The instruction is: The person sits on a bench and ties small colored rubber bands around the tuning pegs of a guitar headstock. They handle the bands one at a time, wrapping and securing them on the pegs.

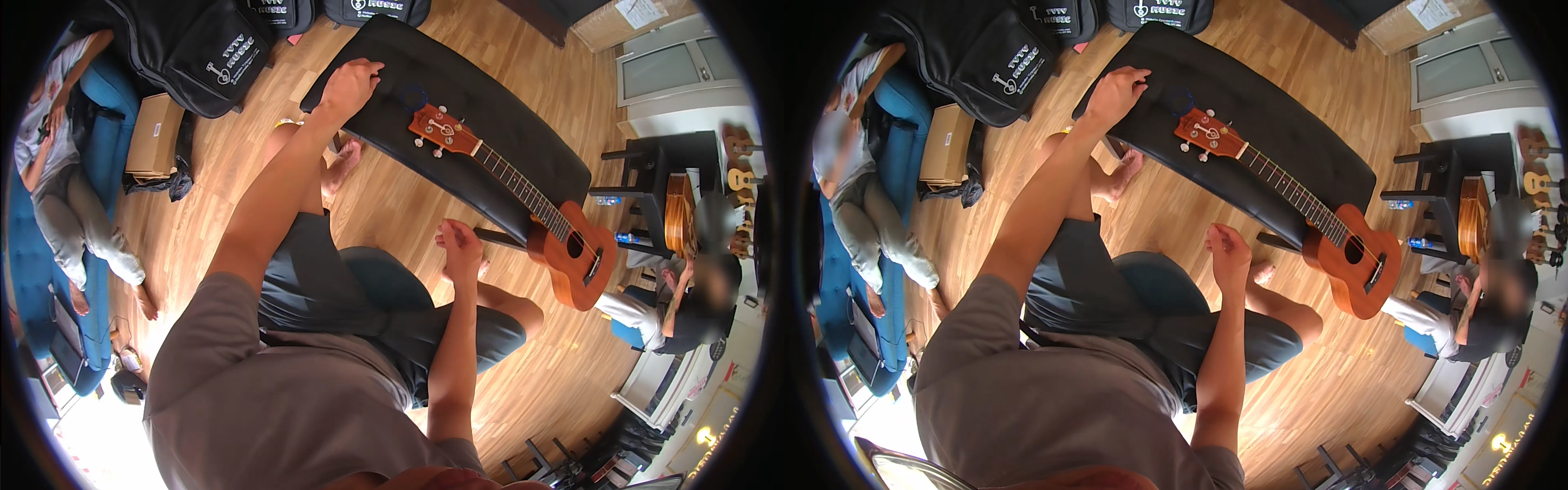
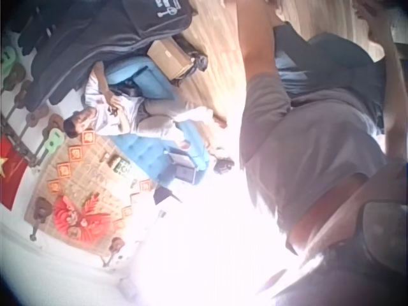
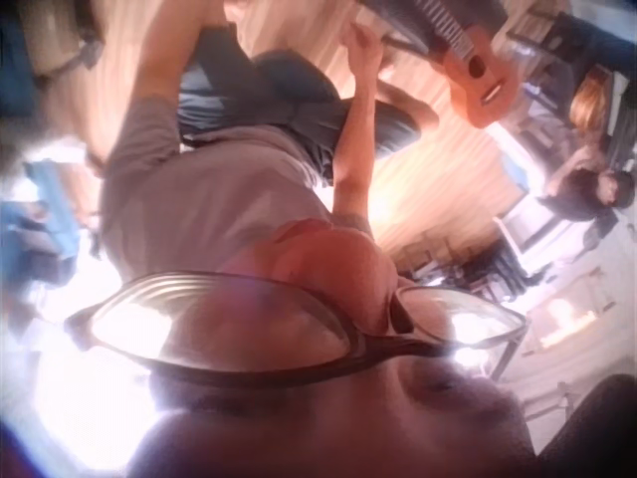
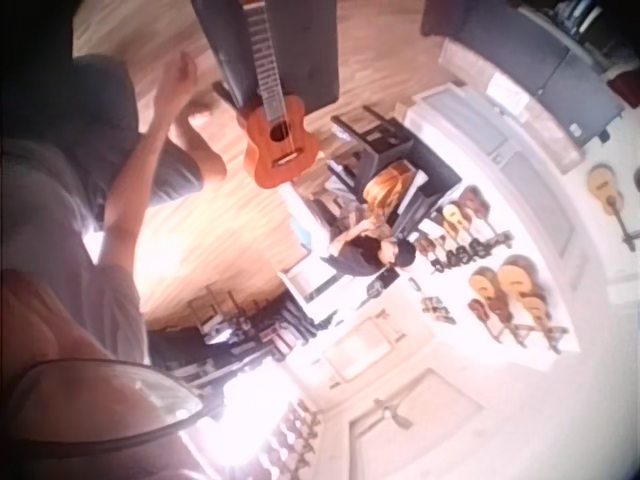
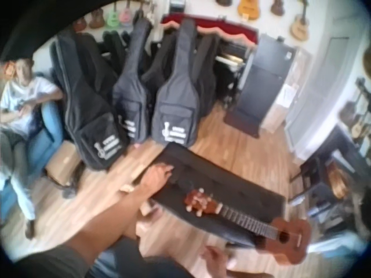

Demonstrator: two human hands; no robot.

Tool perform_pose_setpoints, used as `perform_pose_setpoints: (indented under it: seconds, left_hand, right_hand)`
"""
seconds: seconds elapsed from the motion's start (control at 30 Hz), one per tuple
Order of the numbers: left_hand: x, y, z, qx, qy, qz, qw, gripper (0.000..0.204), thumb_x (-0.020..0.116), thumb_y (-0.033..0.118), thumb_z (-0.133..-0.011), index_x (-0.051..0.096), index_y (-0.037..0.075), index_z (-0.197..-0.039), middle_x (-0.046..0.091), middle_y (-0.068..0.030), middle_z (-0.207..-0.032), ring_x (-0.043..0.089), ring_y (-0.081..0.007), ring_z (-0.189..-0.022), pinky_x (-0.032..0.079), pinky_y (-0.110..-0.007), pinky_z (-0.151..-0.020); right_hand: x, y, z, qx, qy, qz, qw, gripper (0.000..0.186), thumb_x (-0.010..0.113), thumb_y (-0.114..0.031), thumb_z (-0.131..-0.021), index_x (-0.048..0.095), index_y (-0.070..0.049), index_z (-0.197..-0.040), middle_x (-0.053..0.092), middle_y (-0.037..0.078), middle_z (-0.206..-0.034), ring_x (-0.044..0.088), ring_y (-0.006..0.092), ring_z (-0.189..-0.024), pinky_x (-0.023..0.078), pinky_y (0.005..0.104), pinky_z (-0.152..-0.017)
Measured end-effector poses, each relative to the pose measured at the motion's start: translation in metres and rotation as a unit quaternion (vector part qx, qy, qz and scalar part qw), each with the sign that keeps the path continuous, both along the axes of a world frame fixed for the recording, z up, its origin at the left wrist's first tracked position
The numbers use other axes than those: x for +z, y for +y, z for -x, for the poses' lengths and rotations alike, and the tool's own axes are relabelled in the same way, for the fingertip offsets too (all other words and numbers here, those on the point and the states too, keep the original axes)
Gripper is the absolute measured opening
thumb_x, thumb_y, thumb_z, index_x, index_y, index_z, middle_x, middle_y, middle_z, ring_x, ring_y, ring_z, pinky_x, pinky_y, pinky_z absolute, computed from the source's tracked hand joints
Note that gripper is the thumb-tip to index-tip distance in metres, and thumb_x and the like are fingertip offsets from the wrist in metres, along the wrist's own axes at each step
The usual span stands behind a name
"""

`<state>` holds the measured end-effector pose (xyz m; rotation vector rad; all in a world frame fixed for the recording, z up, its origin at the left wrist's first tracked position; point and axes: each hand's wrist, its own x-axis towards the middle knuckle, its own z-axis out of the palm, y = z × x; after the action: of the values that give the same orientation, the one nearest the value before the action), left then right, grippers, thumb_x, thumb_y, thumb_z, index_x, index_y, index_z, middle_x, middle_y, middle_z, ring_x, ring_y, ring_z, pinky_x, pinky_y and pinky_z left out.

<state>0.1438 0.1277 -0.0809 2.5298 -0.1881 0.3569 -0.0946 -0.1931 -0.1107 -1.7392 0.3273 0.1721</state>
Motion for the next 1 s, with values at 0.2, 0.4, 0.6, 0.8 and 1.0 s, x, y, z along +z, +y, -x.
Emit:
perform_pose_setpoints:
  seconds: [0.2, 0.4, 0.6, 0.8, 1.0]
  left_hand:
    - [-0.009, 0.000, -0.070, -0.019, -0.088, 0.204, 0.975, 0.023, 0.076, 0.013, -0.086, 0.076, 0.009, -0.108, 0.075, -0.0098, -0.097, 0.072, -0.0270, -0.086, 0.057, -0.034, -0.083]
    - [-0.026, -0.002, -0.106, -0.003, -0.095, 0.169, 0.981, 0.025, 0.076, 0.024, -0.090, 0.076, 0.012, -0.112, 0.075, -0.0081, -0.106, 0.073, -0.0246, -0.090, 0.056, -0.033, -0.080]
    - [-0.011, -0.015, -0.083, -0.037, -0.144, 0.099, 0.984, 0.032, 0.079, 0.036, -0.086, 0.077, 0.017, -0.111, 0.068, -0.0065, -0.129, 0.061, -0.0271, -0.122, 0.047, -0.040, -0.103]
    - [-0.007, -0.029, -0.041, -0.138, -0.054, -0.106, 0.983, 0.028, 0.076, 0.045, -0.083, 0.079, 0.026, -0.103, 0.056, 0.0016, -0.145, 0.038, -0.0244, -0.146, 0.018, -0.066, -0.119]
    - [-0.014, -0.041, -0.061, -0.087, -0.106, -0.145, 0.980, 0.012, 0.069, 0.032, -0.092, 0.078, 0.025, -0.096, 0.059, 0.0057, -0.138, 0.041, -0.0199, -0.144, 0.017, -0.068, -0.119]
  right_hand:
    - [-0.002, 0.002, 0.000, -0.011, 0.025, -0.001, 1.000, 0.028, 0.069, -0.020, -0.098, 0.069, 0.004, -0.112, 0.073, 0.009, -0.093, 0.071, 0.0147, -0.081, 0.059, 0.0274, -0.074]
    - [-0.004, 0.006, -0.002, -0.020, 0.038, -0.001, 0.999, 0.026, 0.068, -0.019, -0.098, 0.069, 0.004, -0.111, 0.073, 0.009, -0.093, 0.071, 0.0145, -0.081, 0.059, 0.0274, -0.074]
    - [-0.005, 0.005, -0.003, -0.027, 0.039, -0.002, 0.999, 0.026, 0.069, -0.018, -0.097, 0.069, 0.003, -0.112, 0.073, 0.009, -0.093, 0.071, 0.0140, -0.081, 0.059, 0.0270, -0.075]
    - [-0.006, 0.010, -0.009, -0.030, 0.035, -0.012, 0.999, 0.025, 0.069, -0.018, -0.097, 0.070, 0.003, -0.111, 0.073, 0.008, -0.092, 0.072, 0.0142, -0.081, 0.057, 0.0261, -0.074]
    - [0.000, 0.015, -0.008, -0.019, 0.050, 0.018, 0.998, 0.025, 0.069, -0.019, -0.097, 0.070, 0.003, -0.110, 0.073, 0.008, -0.092, 0.072, 0.0146, -0.081, 0.057, 0.0263, -0.074]
